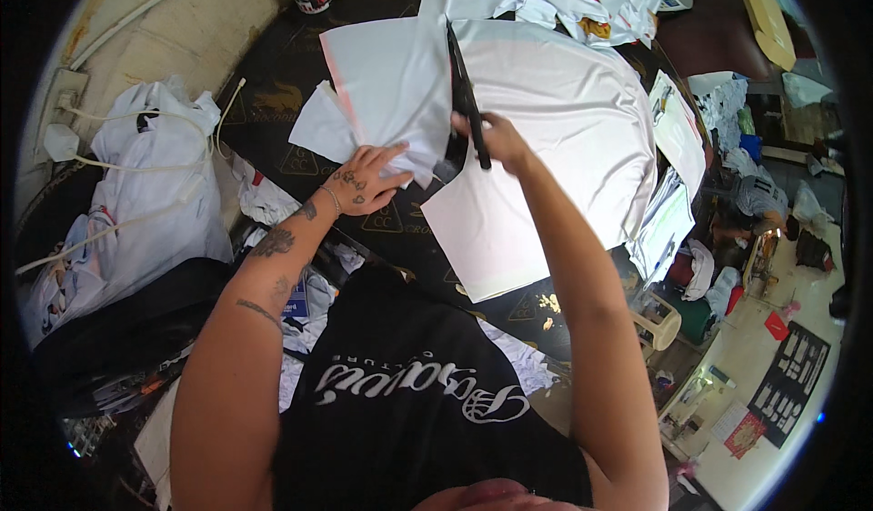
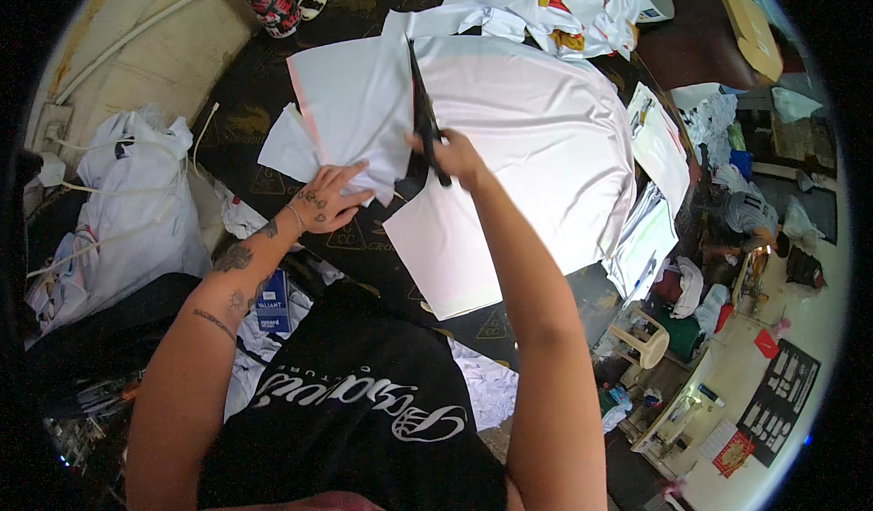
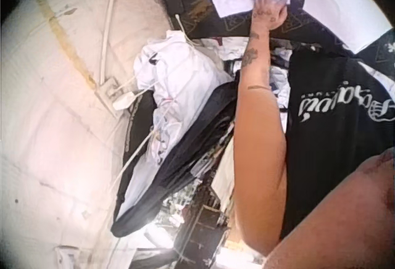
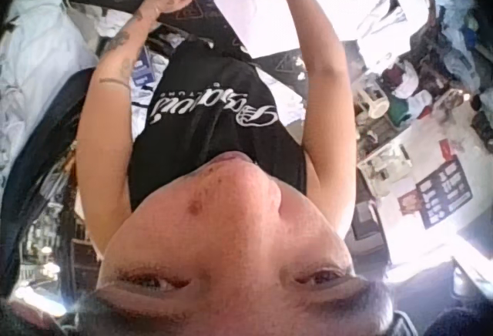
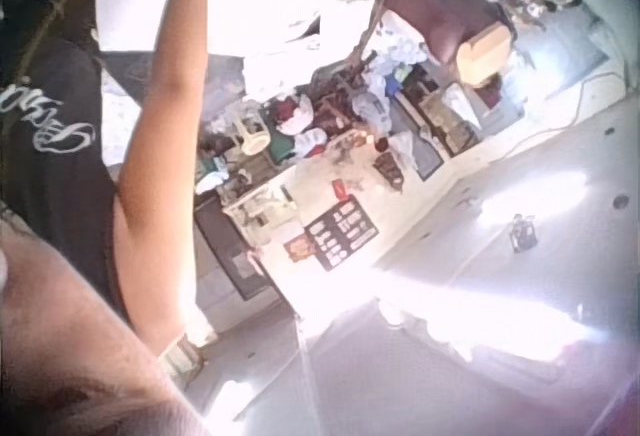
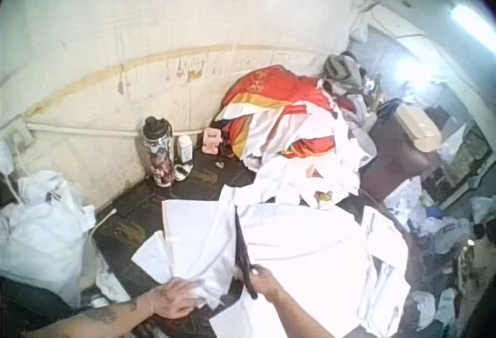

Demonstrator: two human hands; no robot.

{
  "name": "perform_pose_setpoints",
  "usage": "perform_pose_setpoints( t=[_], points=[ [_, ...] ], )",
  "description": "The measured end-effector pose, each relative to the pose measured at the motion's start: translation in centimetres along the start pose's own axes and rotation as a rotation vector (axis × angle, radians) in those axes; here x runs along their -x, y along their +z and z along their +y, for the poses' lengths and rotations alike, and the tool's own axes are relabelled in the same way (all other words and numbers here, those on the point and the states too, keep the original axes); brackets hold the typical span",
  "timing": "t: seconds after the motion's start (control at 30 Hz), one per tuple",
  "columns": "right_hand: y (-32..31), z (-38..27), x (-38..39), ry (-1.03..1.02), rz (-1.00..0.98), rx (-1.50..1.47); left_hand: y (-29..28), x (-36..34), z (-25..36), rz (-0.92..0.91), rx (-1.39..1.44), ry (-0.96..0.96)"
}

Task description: The person uses shears to cut a red and white patterned fabric on a cluttered worktable. They repeatedly trim edges, flip the fabric, and remove cut pieces, continuing the cutting process across multiple sections.

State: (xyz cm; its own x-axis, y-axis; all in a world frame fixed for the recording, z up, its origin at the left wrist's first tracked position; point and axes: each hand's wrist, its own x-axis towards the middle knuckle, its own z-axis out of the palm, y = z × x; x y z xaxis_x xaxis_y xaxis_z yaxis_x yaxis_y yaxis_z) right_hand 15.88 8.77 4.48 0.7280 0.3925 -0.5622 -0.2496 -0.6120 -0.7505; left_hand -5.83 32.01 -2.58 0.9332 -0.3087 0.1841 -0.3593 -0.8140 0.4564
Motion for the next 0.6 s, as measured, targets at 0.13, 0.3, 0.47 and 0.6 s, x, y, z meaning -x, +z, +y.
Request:
perform_pose_setpoints(
  t=[0.13,0.3,0.47,0.6],
  points=[
    [-0.7,7.8,14.1,-0.231,0.095,0.241,0.9,4.3,0.9,0.407,-0.207,-0.576],
    [0.4,22.7,31.7,-0.058,0.435,0.091,4.2,24.2,8.8,0.116,-0.222,-0.956],
    [-2.0,32.2,40.2,0.339,0.856,0.209,5.5,37.6,14.3,-0.852,-0.002,-0.763],
    [-7.3,35.9,41.5,0.491,0.962,0.184,1.3,26.2,14.4,-1.210,-0.075,-0.735]
  ],
)
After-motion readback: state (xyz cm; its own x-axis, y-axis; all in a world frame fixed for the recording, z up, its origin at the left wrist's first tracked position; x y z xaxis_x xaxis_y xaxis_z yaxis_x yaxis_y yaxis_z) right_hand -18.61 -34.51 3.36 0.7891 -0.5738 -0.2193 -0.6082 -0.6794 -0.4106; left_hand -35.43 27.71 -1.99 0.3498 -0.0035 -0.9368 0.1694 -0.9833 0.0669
